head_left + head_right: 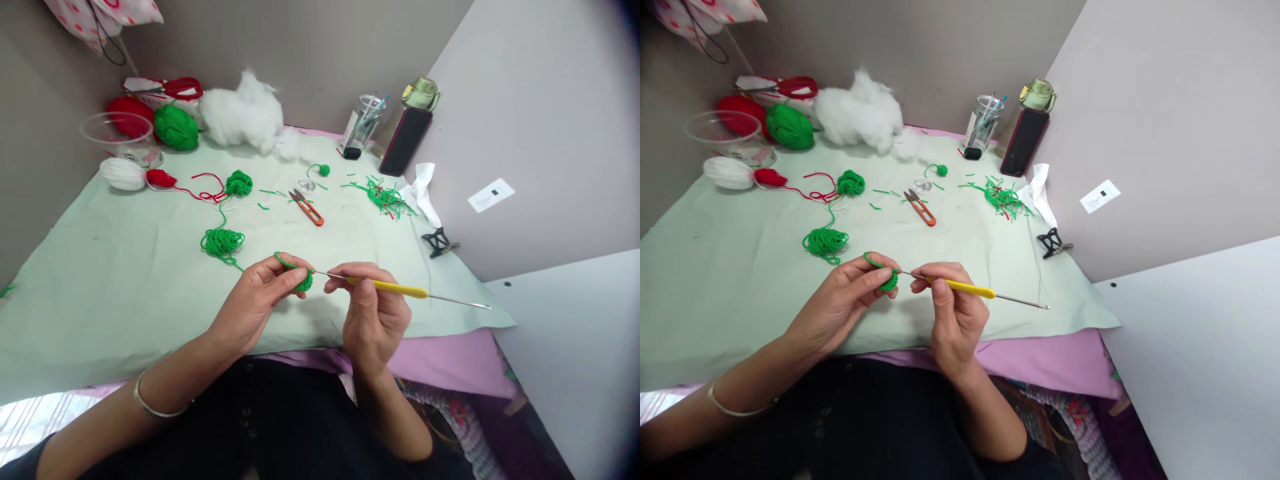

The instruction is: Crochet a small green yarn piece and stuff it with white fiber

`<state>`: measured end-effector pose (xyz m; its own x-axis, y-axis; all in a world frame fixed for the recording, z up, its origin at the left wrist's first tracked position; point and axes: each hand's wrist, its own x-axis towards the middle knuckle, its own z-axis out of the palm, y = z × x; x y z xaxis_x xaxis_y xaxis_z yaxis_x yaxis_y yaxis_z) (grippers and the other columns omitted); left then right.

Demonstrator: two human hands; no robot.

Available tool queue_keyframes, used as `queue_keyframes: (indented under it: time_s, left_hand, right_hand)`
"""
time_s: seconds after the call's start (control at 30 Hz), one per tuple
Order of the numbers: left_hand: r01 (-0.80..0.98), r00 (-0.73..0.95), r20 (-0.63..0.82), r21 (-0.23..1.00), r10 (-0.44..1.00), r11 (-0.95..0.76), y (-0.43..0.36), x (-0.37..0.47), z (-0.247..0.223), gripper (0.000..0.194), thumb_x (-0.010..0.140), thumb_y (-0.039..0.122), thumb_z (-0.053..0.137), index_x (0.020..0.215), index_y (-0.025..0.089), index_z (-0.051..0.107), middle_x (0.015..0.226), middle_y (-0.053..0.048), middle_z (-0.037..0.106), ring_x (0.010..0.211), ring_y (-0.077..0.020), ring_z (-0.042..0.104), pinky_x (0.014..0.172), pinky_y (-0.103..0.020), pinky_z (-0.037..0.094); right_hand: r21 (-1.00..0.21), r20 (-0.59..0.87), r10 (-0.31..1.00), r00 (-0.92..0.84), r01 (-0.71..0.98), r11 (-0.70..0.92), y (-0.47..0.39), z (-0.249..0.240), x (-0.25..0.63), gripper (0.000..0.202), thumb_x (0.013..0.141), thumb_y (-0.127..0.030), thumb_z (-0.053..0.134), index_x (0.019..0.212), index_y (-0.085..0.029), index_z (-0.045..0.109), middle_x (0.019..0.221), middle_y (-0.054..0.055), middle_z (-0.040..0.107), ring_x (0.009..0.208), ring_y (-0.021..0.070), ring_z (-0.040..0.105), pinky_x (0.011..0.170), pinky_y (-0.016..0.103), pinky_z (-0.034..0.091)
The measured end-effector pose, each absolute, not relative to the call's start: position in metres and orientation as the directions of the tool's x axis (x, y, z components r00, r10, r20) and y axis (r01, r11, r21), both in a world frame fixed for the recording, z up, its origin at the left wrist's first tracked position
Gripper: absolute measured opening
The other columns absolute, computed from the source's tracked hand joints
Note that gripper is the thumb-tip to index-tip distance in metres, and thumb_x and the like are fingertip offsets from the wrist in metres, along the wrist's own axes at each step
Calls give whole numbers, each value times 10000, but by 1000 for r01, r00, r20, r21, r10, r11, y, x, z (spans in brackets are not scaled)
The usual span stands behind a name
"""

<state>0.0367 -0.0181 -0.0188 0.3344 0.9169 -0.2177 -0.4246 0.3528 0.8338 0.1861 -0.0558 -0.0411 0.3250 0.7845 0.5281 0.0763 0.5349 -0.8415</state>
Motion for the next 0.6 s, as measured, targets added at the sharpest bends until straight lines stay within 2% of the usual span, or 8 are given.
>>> queue_keyframes:
  time_s: [0.6]
  left_hand:
    - [-429, 360, -197, 833, 912, 350, -17, 35, -22, 88, 833, 260, 842, 813, 191, 791, 877, 2, 711, 768, -109, 600, 727, -207, 537]
  right_hand:
    - [-851, 507, 807, 302, 25, 525, -57, -42, 184, 216, 1056, -240, 554, 1079, -271, 766, 955, 18, 739, 769, 148, 715, 689, 333, 579]
